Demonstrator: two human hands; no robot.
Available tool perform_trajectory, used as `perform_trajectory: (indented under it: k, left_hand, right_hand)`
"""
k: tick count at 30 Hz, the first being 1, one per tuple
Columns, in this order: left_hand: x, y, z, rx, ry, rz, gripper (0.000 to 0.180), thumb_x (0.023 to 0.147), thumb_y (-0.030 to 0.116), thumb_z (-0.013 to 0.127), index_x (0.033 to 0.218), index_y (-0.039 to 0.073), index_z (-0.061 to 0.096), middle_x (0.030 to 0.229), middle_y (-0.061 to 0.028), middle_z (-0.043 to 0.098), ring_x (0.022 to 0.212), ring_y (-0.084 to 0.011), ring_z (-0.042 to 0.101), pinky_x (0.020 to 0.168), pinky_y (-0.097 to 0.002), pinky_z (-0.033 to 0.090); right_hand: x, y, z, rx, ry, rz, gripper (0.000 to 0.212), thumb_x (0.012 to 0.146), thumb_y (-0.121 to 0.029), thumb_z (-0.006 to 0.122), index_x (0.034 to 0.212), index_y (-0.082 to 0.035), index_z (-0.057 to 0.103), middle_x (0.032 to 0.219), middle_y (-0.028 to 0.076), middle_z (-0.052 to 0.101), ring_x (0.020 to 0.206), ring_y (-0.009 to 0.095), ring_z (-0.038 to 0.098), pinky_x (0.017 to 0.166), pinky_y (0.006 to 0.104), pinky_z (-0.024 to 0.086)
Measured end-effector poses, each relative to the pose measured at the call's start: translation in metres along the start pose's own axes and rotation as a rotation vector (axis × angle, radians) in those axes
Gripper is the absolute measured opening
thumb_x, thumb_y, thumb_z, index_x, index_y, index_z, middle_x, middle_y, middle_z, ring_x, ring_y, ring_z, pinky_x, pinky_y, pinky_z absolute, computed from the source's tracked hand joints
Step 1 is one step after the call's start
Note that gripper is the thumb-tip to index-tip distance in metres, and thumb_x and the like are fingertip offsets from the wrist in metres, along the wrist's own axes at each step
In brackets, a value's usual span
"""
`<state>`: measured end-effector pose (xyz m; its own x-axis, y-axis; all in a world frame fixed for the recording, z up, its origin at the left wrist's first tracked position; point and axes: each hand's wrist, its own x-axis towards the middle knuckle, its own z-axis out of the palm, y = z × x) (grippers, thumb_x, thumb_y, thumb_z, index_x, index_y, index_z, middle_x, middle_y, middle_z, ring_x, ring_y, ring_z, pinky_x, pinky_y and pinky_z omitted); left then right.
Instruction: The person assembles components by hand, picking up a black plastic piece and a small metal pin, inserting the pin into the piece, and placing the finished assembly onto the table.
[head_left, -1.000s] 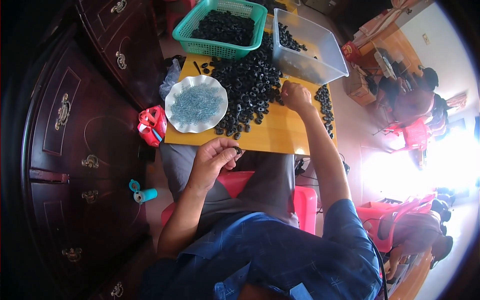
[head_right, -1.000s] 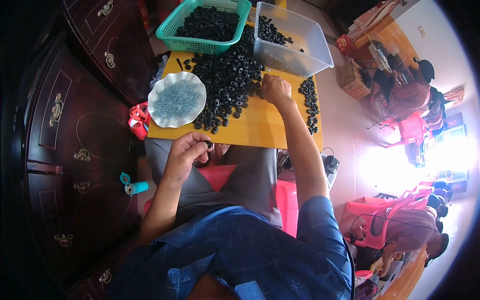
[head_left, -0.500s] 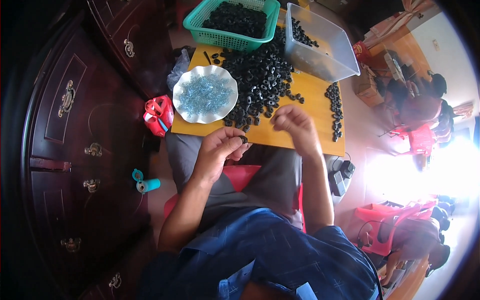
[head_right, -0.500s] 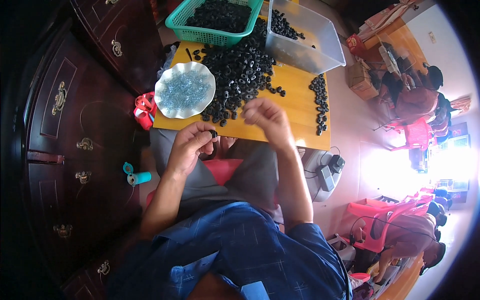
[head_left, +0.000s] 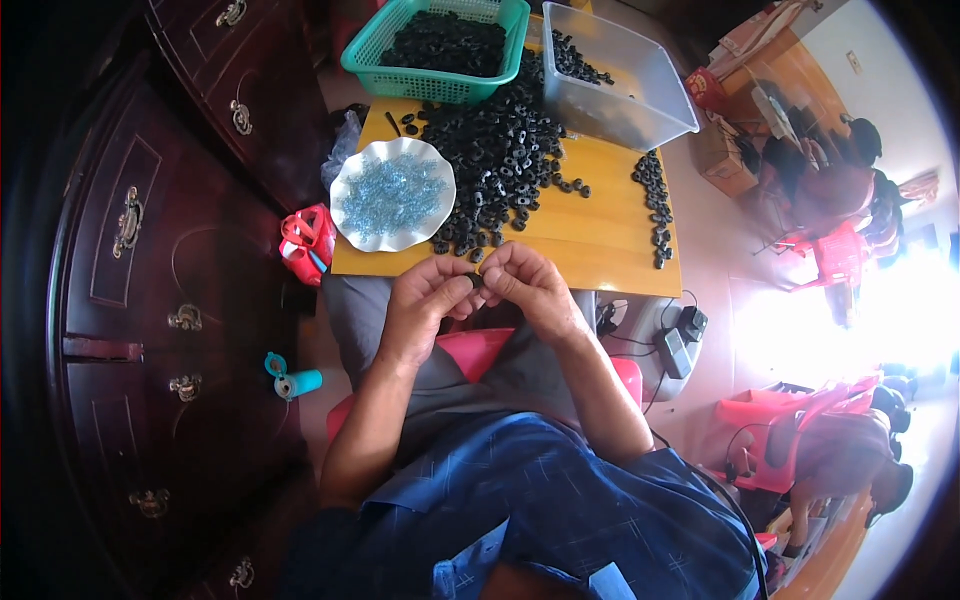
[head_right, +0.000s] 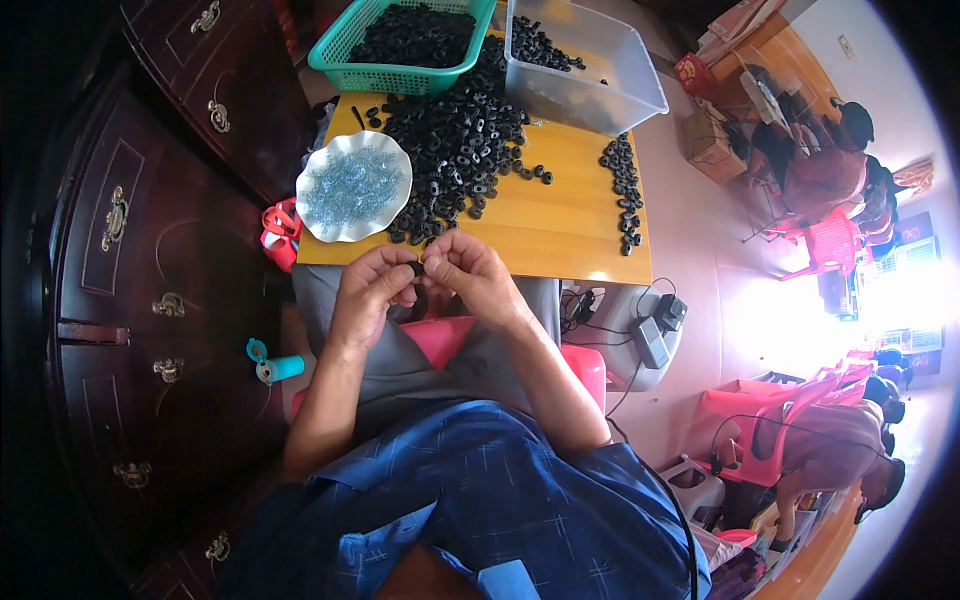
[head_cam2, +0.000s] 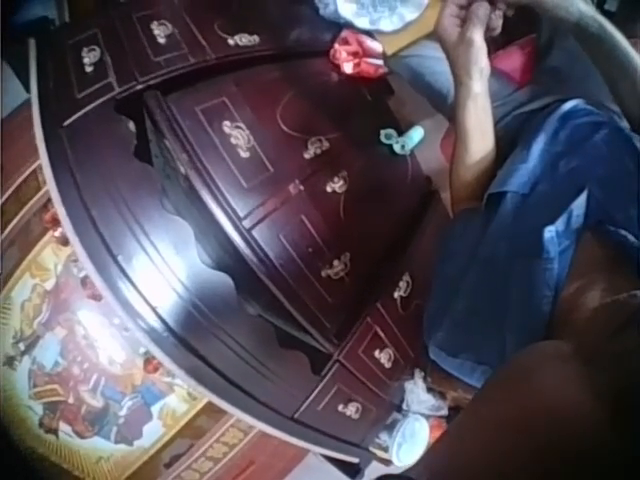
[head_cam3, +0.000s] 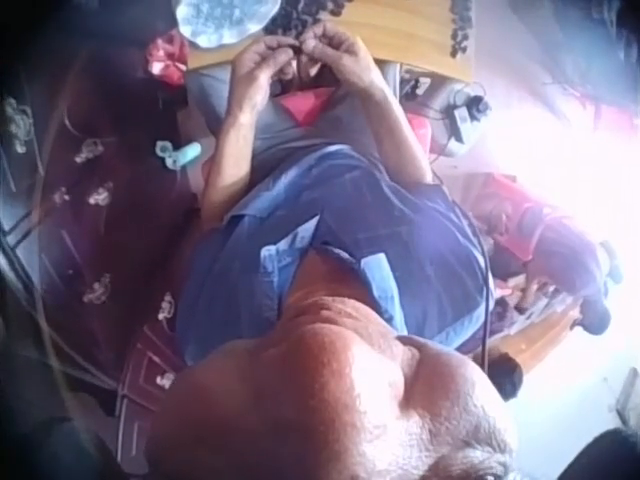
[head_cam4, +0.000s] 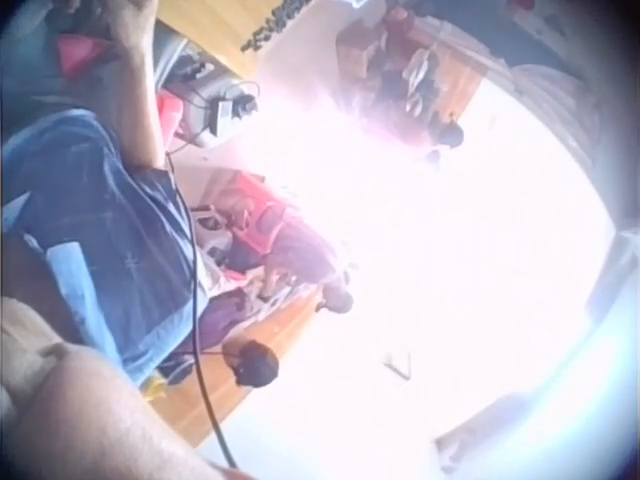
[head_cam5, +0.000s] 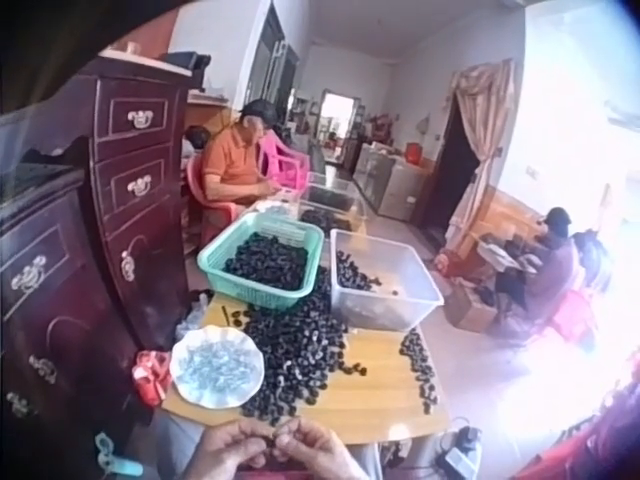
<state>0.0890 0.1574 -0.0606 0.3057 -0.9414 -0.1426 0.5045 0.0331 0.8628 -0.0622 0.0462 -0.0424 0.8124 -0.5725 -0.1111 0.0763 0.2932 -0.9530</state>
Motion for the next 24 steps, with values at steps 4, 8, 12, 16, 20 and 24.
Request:
perform_trajectory:
  k: [4,8,12,16,20,24]
  left_hand:
    - [0.000,-0.001,0.000,-0.003,0.017,-0.001,0.017,0.090,0.008,0.065,0.106,0.002,0.063,0.081,-0.0022,0.066,0.066,-0.0073,0.062,0.061,-0.0198,0.051]
    - [0.001,-0.004,0.000,0.045,0.003,0.029,0.014,0.092,0.007,0.063,0.104,0.001,0.063,0.082,-0.0034,0.068,0.069,-0.0074,0.062,0.064,-0.0200,0.050]
    - [0.002,-0.006,0.005,0.115,0.053,0.038,0.009,0.091,0.004,0.064,0.099,0.001,0.063,0.081,-0.0036,0.067,0.069,-0.0072,0.063,0.064,-0.0201,0.050]
    - [0.002,-0.014,0.002,0.174,0.082,0.106,0.007,0.091,0.003,0.064,0.097,0.001,0.063,0.080,-0.0029,0.067,0.069,-0.0068,0.063,0.063,-0.0203,0.050]
    - [0.002,-0.016,0.006,0.212,0.102,0.142,0.009,0.090,0.003,0.066,0.099,0.001,0.063,0.082,-0.0008,0.065,0.067,-0.0056,0.060,0.062,-0.0191,0.050]
    - [0.002,-0.018,0.004,0.220,0.148,0.174,0.010,0.089,0.002,0.067,0.099,0.001,0.063,0.082,-0.0006,0.064,0.067,-0.0054,0.060,0.062,-0.0185,0.050]
  right_hand:
    - [0.000,-0.002,-0.001,-0.018,-0.025,0.016,0.009,0.099,-0.012,0.058,0.103,-0.004,0.057,0.088,-0.001,0.061,0.082,0.006,0.059,0.072,0.0210,0.049]
    - [0.001,0.000,-0.004,-0.078,-0.012,0.014,0.008,0.098,-0.011,0.059,0.102,-0.003,0.057,0.085,0.000,0.062,0.078,0.006,0.060,0.069,0.0211,0.050]
    - [0.002,0.003,-0.003,-0.317,0.049,-0.091,0.007,0.095,-0.009,0.061,0.094,-0.002,0.059,0.072,0.002,0.062,0.064,0.008,0.061,0.057,0.0234,0.050]
    - [-0.004,-0.012,0.010,-0.732,0.114,-0.075,0.011,0.094,-0.010,0.063,0.090,0.000,0.061,0.075,0.002,0.066,0.070,0.007,0.061,0.064,0.0226,0.050]
    - [-0.005,0.003,0.010,-0.619,0.169,-0.082,0.011,0.094,-0.010,0.063,0.089,0.001,0.061,0.073,0.002,0.066,0.068,0.006,0.061,0.063,0.0227,0.051]
    - [-0.003,0.015,0.015,-0.457,0.266,-0.186,0.010,0.090,-0.008,0.065,0.085,0.000,0.062,0.067,0.004,0.066,0.059,0.007,0.061,0.054,0.0242,0.049]
